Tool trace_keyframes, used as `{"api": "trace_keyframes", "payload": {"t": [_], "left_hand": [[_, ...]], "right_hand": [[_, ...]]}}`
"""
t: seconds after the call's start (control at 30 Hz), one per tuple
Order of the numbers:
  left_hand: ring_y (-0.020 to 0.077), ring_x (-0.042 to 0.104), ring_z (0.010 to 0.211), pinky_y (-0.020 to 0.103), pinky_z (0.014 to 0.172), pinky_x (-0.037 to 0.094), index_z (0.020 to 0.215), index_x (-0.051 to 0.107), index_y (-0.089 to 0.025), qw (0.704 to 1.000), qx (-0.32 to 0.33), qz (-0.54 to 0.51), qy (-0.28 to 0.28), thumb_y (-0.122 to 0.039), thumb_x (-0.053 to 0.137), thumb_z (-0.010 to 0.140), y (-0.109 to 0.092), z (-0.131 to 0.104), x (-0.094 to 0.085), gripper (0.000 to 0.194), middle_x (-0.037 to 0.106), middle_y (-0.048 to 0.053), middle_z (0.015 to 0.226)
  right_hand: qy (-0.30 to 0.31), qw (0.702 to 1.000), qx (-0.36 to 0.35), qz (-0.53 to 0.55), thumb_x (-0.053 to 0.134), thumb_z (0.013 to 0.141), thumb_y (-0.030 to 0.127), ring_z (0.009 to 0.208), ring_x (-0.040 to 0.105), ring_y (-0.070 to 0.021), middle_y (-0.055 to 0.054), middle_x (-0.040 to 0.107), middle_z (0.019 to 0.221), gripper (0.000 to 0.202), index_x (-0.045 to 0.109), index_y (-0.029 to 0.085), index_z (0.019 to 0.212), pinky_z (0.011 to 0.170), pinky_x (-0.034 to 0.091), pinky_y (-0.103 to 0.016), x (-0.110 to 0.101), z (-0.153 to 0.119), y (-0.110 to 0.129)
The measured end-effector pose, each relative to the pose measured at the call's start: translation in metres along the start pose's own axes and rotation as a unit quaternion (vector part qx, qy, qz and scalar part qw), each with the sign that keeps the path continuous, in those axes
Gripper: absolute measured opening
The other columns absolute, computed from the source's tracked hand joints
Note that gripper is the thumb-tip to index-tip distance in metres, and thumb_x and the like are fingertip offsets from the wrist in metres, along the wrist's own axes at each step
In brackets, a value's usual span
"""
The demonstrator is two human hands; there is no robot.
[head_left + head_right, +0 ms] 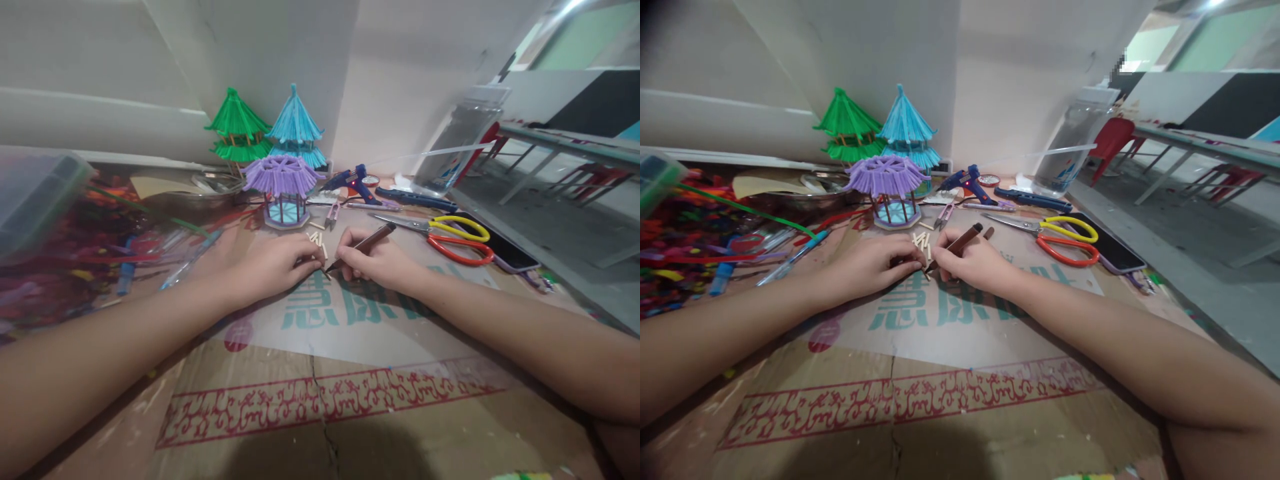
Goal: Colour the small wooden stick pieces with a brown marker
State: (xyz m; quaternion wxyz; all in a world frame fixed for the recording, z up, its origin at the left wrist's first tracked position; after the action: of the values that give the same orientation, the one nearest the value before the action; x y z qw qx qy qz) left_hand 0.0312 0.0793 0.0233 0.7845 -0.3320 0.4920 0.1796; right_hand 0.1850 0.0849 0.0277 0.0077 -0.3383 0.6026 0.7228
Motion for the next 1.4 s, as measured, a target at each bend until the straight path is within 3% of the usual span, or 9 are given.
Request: {"api": "trace_keyframes", "payload": {"t": [1.1,1.4], "left_hand": [[0.0195,0.066,0.093,0.03,0.081,0.048,0.098,0.071,-0.019,1.0,0.002,-0.01,0.008,-0.018,0.055,0.095,-0.0005,-0.0002,0.0001,0.016,0.073,0.004,0.102],[0.0171,0.066,0.087,0.027,0.076,0.048,0.094,0.07,-0.021,0.999,-0.002,-0.04,-0.001,-0.023,0.056,0.095,0.0019,0.0,-0.0017,0.014,0.074,0.001,0.096]], "right_hand": [[0.022,0.999,0.01,0.021,0.058,0.086,0.024,0.045,0.049,-0.0092,0.006,0.058,0.051,0.015,0.051,0.023,0.073,0.044,0.037,-0.02,0.0006,-0.0015,0.0002],[0.002,1.0,0.003,0.012,0.059,0.089,0.028,0.044,0.049,-0.0089,0.005,0.061,0.055,0.014,0.052,0.023,0.079,0.041,0.036,-0.02,0.0005,0.0,0.002]]}}
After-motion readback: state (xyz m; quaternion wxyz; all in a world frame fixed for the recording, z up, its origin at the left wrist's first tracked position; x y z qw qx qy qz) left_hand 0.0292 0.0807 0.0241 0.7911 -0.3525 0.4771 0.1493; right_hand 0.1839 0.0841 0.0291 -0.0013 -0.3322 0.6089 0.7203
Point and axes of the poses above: each hand's wrist, its own z-axis towards the middle knuckle, its own x-axis out of the palm, y = z × x, the point moved 6 cm from there along z, towards the middle knuckle
